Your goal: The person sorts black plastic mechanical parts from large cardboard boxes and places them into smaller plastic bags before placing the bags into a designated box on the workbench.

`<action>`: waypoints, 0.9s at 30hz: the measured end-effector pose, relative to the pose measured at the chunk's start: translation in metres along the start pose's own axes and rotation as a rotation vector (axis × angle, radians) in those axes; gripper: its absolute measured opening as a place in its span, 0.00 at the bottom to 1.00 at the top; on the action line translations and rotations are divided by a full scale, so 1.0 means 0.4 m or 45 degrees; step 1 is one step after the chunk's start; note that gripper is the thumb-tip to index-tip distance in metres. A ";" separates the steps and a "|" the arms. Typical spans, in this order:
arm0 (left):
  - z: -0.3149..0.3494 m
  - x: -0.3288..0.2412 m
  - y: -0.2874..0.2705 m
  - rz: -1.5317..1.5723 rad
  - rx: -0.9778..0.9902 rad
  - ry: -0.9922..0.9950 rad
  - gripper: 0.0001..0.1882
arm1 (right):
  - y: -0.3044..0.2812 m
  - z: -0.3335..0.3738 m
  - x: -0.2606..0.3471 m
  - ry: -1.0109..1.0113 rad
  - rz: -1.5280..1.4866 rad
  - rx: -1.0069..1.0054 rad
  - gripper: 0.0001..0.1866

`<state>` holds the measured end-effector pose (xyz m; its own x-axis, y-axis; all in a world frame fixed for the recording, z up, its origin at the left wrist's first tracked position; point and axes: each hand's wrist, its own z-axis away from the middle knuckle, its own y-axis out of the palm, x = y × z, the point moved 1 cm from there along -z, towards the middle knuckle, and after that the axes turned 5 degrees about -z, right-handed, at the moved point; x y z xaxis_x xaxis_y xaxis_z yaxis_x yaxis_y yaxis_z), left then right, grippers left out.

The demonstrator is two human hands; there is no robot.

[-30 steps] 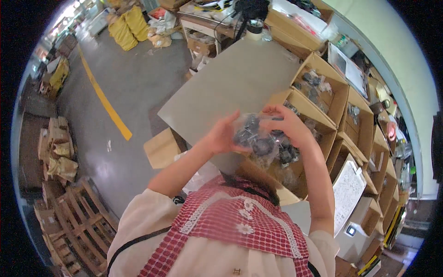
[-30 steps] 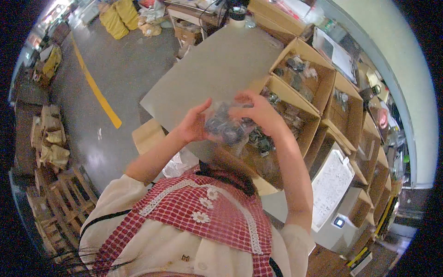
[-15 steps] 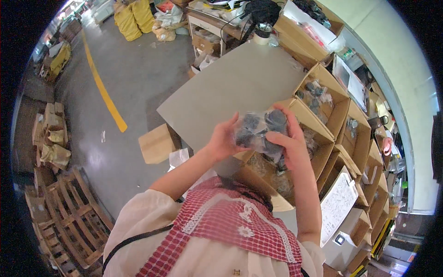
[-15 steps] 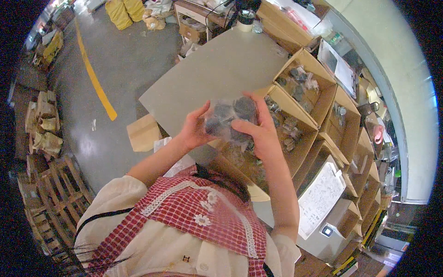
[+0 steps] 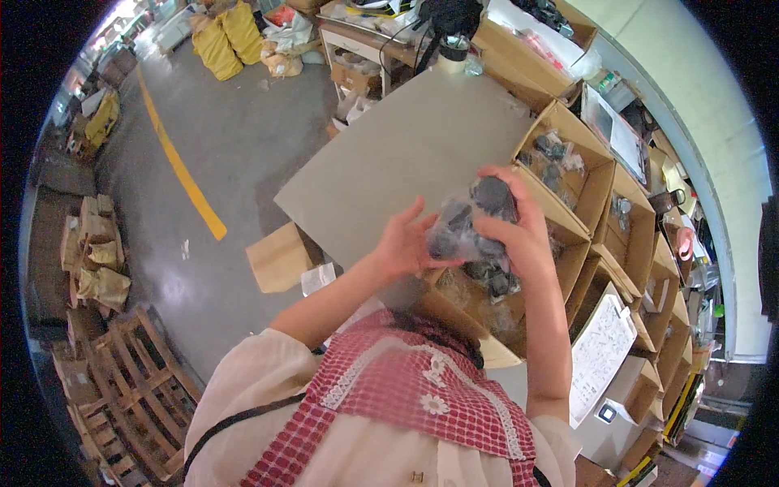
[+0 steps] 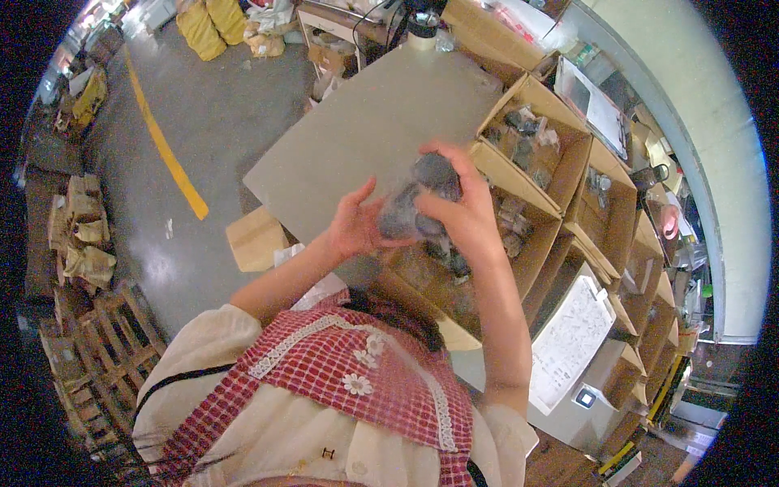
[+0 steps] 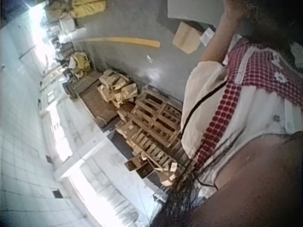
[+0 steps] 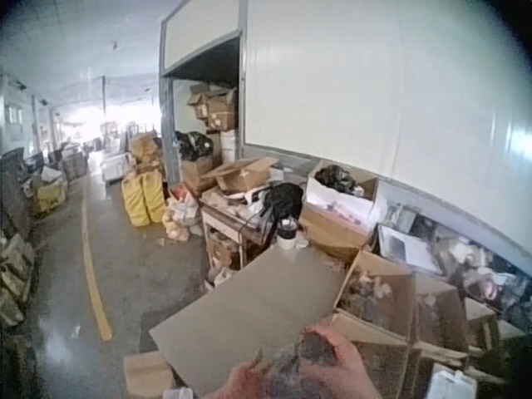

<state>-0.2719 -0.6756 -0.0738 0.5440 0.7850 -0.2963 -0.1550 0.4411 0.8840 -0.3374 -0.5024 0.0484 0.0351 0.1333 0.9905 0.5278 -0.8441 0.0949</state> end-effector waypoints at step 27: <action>0.018 0.023 0.049 -1.284 -0.296 0.706 0.25 | -0.077 0.201 -0.089 -0.234 -0.274 -0.623 0.35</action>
<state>-0.2640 -0.6626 -0.0565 0.0822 0.0916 -0.9924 -0.0374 0.9954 0.0887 -0.2868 -0.4394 0.0020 0.1407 0.3806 0.9140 0.0861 -0.9244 0.3716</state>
